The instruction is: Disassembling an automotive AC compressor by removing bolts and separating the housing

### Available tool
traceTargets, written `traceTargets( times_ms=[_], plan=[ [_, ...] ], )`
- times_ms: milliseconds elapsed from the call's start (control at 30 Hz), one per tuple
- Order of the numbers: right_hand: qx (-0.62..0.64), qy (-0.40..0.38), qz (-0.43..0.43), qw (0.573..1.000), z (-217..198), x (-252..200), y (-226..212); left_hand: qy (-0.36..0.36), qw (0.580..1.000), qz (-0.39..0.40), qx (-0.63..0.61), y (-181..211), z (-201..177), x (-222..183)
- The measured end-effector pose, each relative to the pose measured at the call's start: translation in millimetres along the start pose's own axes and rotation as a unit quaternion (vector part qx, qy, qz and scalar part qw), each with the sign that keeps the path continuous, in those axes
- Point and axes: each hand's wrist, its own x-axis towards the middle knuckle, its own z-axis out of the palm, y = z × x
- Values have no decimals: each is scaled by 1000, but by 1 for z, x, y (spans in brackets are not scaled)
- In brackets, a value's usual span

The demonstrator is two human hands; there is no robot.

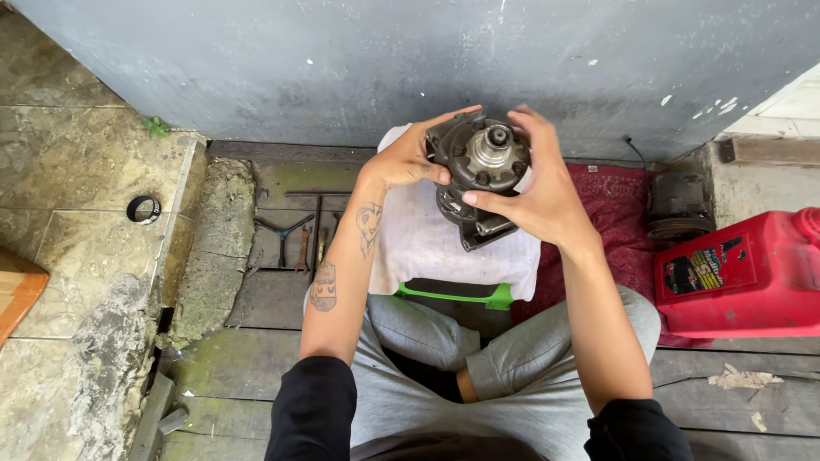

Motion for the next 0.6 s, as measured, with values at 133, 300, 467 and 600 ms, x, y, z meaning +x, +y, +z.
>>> traceTargets(
  times_ms=[133, 300, 467, 600],
  plan=[
    [7, -9, 55, 998, 8, -2, 7, 30, 999, -23, 21, -2, -1, -3],
    [11, 35, 77, 996, 17, -11, 0, 112, 986, -36, 117, -12, -6, -20],
    [7, 20, 64, 998, 12, -5, 5, 242, 962, -14, 127, 17, -9, -62],
    [11, -8, 46, 999, 12, 3, 4, 470, 866, -15, 167, 19, -41, -123]
  ],
)
